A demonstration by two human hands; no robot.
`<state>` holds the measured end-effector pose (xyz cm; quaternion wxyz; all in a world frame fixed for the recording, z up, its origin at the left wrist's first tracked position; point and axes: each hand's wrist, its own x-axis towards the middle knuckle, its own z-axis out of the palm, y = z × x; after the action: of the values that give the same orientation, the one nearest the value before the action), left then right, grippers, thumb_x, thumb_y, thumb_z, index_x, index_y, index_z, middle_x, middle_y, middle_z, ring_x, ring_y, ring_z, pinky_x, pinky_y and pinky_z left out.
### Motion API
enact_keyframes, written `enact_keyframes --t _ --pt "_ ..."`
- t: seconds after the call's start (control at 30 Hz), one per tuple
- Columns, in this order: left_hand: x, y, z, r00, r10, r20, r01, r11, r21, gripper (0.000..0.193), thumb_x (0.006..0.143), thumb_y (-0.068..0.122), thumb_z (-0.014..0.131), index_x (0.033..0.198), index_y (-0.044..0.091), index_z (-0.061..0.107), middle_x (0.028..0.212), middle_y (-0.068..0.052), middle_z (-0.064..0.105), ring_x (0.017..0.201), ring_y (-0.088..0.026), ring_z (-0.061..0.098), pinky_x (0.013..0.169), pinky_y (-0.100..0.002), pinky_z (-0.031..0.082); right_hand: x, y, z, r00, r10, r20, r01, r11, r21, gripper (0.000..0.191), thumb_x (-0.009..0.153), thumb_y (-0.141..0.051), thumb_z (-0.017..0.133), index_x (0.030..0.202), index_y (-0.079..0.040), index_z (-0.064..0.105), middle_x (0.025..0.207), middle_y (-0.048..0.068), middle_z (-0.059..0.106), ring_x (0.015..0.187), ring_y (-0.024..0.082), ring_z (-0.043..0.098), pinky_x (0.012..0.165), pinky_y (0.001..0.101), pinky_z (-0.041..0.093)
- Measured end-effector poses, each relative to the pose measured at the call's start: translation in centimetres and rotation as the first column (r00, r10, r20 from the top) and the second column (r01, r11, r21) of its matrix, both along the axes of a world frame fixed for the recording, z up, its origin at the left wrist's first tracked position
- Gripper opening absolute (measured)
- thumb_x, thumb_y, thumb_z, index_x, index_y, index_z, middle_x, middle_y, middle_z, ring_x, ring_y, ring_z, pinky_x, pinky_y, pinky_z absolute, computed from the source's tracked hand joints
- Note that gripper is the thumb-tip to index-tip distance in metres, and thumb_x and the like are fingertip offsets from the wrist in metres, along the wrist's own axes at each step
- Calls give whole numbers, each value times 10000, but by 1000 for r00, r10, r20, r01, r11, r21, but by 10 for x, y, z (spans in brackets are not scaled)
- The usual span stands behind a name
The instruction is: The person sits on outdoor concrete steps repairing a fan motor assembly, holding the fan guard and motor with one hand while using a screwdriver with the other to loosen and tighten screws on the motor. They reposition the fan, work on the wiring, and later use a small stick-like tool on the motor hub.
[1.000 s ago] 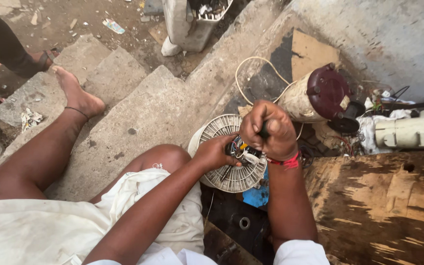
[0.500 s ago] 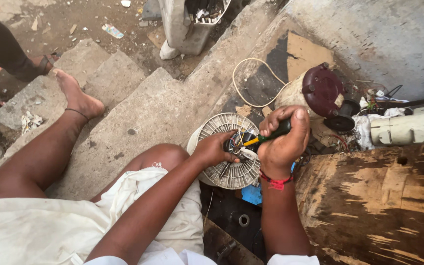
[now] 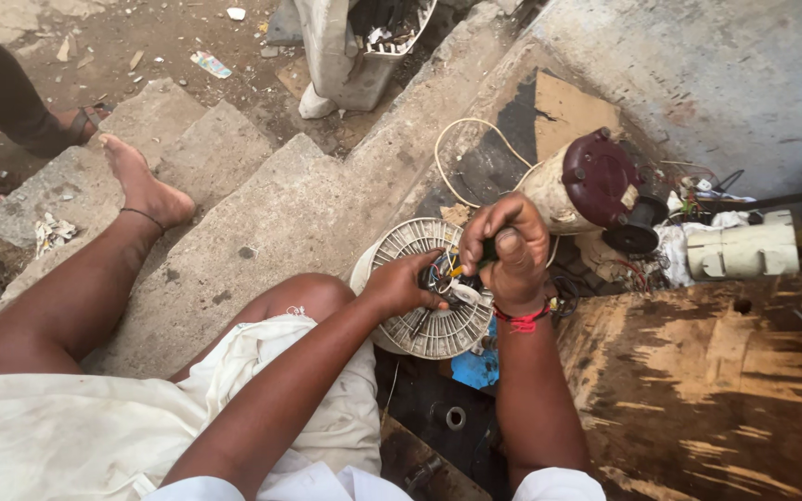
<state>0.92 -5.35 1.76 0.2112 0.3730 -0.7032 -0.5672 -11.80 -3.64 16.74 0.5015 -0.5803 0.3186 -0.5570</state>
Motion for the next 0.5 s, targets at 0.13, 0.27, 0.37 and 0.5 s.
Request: enact_keyframes --t 0.13,0.27,0.37,0.5 --pt "0 -5 2 1000 2 1 -2 1000 0 1100 560 427 962 1530 258 470 1361 -80 677 1238 -266 653 1003 -376 507 2 6 15 995 -85 -56 84 996 -12 292 1059 -305 593 956 -48 502 872 131 584 779 196 609 722 340 544" --pt "0 -8 3 1000 2 -21 -2 1000 12 1115 551 416 964 1535 263 462 1369 -82 675 1242 -272 652 1009 -376 505 -1 13 32 944 -321 -77 327 941 83 135 985 -122 440 928 -25 515 910 114 566 839 179 557 795 314 497" --pt "0 -7 4 1000 9 -24 -9 1000 1 1131 548 422 961 1546 274 449 1377 -92 661 1253 -281 640 1007 -387 500 5 13 24 891 -442 106 442 897 32 92 946 -53 427 956 -17 512 865 91 520 759 156 481 703 306 451" --pt "0 -6 5 1000 15 7 -15 1000 -22 1125 554 444 965 1540 267 453 1396 -100 647 1269 -289 627 1027 -392 491 6 4 7 879 -441 185 456 889 -49 46 998 -78 473 1003 -42 501 808 70 498 642 125 456 572 288 437"
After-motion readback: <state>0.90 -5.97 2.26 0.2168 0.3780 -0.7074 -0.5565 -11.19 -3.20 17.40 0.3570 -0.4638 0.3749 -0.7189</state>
